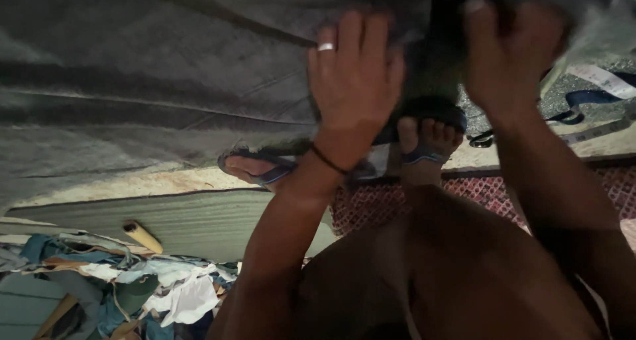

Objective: Measure fabric with a tape measure and cut it with scissors for reupholstery.

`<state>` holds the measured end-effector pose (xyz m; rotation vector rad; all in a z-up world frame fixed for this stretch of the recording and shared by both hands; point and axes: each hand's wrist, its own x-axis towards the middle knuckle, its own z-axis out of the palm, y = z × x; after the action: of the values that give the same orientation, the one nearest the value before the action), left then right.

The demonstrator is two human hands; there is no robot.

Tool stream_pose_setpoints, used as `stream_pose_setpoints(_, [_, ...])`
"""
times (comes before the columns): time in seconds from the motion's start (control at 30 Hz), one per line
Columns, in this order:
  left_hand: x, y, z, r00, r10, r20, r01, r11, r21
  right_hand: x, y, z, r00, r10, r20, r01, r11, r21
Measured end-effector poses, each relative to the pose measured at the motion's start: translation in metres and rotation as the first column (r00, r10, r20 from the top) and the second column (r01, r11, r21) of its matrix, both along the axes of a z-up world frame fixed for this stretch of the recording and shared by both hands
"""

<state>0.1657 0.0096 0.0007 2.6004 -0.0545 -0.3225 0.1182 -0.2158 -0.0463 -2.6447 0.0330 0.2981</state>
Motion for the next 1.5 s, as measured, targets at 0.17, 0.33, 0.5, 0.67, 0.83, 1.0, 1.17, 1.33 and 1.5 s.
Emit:
stream_pose_setpoints(0.17, [-0.009,0.018,0.009,0.998,-0.062,0.002,0.062,0.998,-0.021,0.037,-0.017,0.002,0.989,0.034,-0.146,-0.009,0.986,0.166])
stream_pose_setpoints(0.33, [-0.007,0.022,0.019,0.997,-0.068,0.029,0.071,0.994,-0.088,0.052,0.014,0.024,0.968,0.186,-0.169,-0.089,0.883,0.461])
stream_pose_setpoints(0.5, [-0.010,0.021,0.021,0.998,-0.043,0.056,0.049,0.991,-0.124,0.034,0.030,0.020,0.802,0.000,-0.597,0.438,0.680,0.588])
stream_pose_setpoints(0.67, [-0.010,0.019,0.022,0.997,-0.053,0.051,0.058,0.993,-0.106,0.030,0.031,0.020,0.709,-0.057,-0.703,0.670,0.365,0.647])
stream_pose_setpoints(0.83, [-0.011,0.019,0.023,0.997,-0.064,0.043,0.068,0.994,-0.089,0.021,0.032,0.013,0.688,-0.046,-0.724,0.718,0.190,0.670])
stream_pose_setpoints(1.0, [-0.014,0.018,0.023,0.998,-0.063,0.030,0.066,0.992,-0.104,0.020,0.042,0.012,0.676,-0.141,-0.724,0.727,0.295,0.621])
stream_pose_setpoints(1.17, [-0.006,0.017,0.027,1.000,-0.023,-0.002,0.023,0.984,-0.176,0.019,0.047,0.017,0.737,-0.142,-0.661,0.654,0.394,0.645])
stream_pose_setpoints(1.33, [0.015,0.011,0.036,0.963,0.173,-0.205,-0.240,0.897,-0.372,0.009,0.056,0.026,0.944,-0.154,-0.291,0.320,0.636,0.702])
stream_pose_setpoints(1.5, [0.022,0.003,0.033,0.930,0.252,-0.267,-0.348,0.838,-0.420,0.004,0.070,0.035,0.989,-0.067,-0.135,0.130,0.826,0.549])
